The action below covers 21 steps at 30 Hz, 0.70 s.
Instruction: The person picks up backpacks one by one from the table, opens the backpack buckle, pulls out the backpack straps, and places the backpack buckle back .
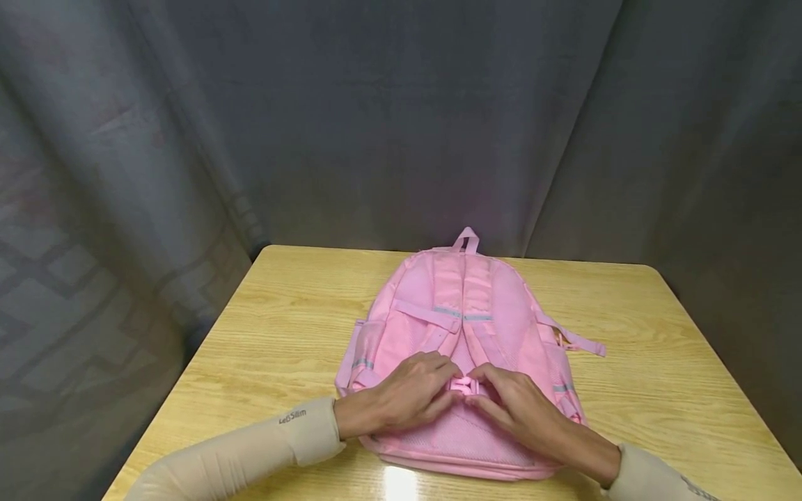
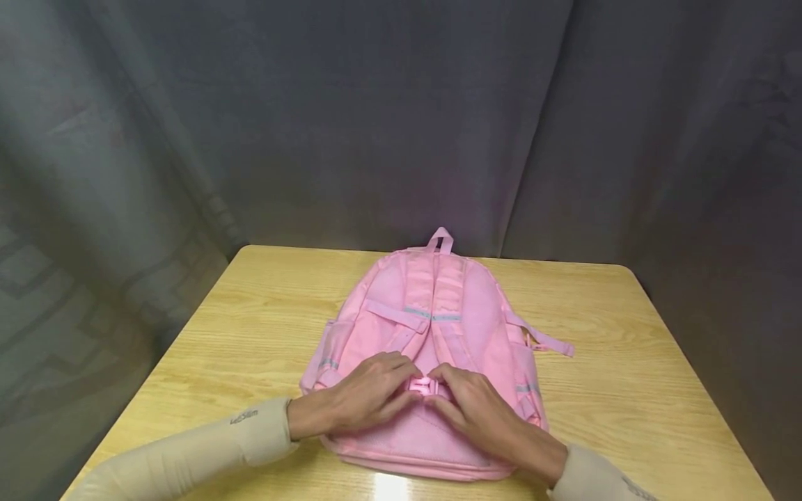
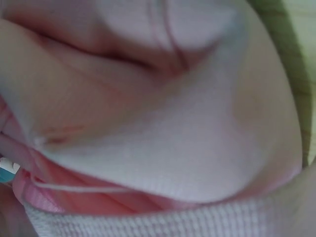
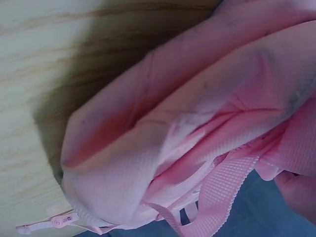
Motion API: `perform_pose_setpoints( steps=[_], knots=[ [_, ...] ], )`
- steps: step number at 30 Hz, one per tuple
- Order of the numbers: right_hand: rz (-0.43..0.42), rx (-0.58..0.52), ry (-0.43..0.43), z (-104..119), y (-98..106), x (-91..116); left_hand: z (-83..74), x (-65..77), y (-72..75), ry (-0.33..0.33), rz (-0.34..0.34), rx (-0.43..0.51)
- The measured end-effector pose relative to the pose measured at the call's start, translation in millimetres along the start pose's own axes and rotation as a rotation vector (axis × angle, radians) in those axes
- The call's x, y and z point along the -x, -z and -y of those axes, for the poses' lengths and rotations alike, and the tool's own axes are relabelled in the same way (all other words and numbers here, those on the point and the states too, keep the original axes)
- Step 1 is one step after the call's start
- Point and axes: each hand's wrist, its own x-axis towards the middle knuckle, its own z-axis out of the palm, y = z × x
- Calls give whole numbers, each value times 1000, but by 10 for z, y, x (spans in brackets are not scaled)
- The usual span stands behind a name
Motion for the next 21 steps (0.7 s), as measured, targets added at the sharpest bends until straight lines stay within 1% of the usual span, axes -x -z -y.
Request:
perform_pose_setpoints(
  steps=[12,21],
  knots=[
    [17,-24,-5,10,15,-10,-15,2,15,19,4,-13],
    [8,-27,-3,13,30,-10,-22,3,17,20,-3,-14]
  ],
)
